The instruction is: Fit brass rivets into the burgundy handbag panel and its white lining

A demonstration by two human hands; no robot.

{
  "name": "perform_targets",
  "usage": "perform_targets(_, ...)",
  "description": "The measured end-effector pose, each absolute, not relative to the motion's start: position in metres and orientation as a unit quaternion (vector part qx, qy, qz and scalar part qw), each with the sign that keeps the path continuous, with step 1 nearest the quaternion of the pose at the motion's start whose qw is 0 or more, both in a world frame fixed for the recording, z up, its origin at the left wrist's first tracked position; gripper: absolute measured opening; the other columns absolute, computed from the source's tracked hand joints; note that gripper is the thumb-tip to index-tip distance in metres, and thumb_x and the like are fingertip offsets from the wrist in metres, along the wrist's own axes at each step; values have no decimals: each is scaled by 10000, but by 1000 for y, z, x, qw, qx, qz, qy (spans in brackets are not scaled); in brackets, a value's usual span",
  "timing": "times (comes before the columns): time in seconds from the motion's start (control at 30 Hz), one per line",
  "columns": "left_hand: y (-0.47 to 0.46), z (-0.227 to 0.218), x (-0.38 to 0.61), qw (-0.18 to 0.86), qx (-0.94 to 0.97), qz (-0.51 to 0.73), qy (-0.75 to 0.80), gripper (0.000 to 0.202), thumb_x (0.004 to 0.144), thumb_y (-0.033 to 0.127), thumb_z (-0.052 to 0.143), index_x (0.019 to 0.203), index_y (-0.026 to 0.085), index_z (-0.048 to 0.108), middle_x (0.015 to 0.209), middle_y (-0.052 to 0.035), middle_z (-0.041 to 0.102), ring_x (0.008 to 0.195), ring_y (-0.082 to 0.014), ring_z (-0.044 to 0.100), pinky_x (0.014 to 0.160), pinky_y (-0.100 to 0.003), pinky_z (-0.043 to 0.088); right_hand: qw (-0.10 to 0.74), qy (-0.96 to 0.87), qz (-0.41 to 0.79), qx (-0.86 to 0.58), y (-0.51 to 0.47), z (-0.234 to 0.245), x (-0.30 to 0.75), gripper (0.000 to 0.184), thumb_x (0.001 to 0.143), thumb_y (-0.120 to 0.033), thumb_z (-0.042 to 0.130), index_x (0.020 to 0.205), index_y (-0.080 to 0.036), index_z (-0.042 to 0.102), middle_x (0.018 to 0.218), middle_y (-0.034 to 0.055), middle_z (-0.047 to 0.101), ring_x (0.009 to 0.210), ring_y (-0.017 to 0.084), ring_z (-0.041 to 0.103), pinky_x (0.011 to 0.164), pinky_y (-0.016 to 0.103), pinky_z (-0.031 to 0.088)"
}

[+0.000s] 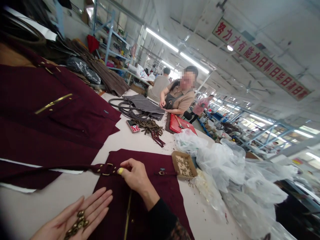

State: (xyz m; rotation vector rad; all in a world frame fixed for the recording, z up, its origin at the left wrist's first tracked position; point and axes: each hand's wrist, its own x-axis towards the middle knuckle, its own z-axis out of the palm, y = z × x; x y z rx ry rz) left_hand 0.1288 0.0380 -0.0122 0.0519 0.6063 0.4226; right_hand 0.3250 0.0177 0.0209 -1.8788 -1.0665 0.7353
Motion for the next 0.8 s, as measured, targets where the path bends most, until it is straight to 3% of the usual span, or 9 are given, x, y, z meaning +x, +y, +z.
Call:
perform_targets(0.13, 16, 29, 128, 940, 23, 201, 276, 480, 946, 254, 308, 1366, 46, 411, 1278, -235, 579, 1177, -310, 561, 938, -449, 533, 450, -515, 198, -702, -54, 55, 308, 120, 828, -202, 615, 918, -156, 680, 816, 21, 683, 728, 145, 622, 668, 233, 489)
perform_targets(0.3, -19, 48, 147, 958, 35, 153, 238, 452, 953, 276, 369, 1334, 51, 462, 1319, -206, 556, 1224, -283, 527, 1012, -395, 479, 360, -639, 126, -668, -134, 76, 290, 197, 870, -133, 557, 1041, -169, 648, 949, 60, 671, 862, 170, 620, 795, 282, 497)
perform_targets(0.53, -69, 52, 188, 963, 49, 95, 248, 480, 969, 273, 317, 1365, 23, 417, 1327, -228, 541, 1236, -267, 517, 1057, -369, 424, 230, -720, -41, -654, -186, 54, 278, 318, 930, -49, 382, 1192, -93, 557, 1102, 128, 625, 993, 219, 558, 936, 384, 467)
perform_targets(0.67, -91, 35, 201, 961, 51, 63, 265, 527, 965, 284, 270, 1434, 49, 319, 1329, -232, 538, 1263, -269, 485, 1091, -420, 379, 171, -707, -109, -678, -206, 47, 285, 233, 937, -79, 397, 1049, -102, 600, 969, 105, 641, 870, 206, 584, 848, 347, 505)
perform_targets(0.8, -90, -21, 226, 976, 33, -37, 210, 628, 913, 326, 335, 1502, 220, 143, 1399, -133, 488, 1329, -278, 382, 1110, -477, 340, 172, -667, -140, -711, -218, 26, 306, 137, 899, -185, 493, 831, -177, 611, 753, 24, 622, 650, 152, 588, 636, 255, 529)
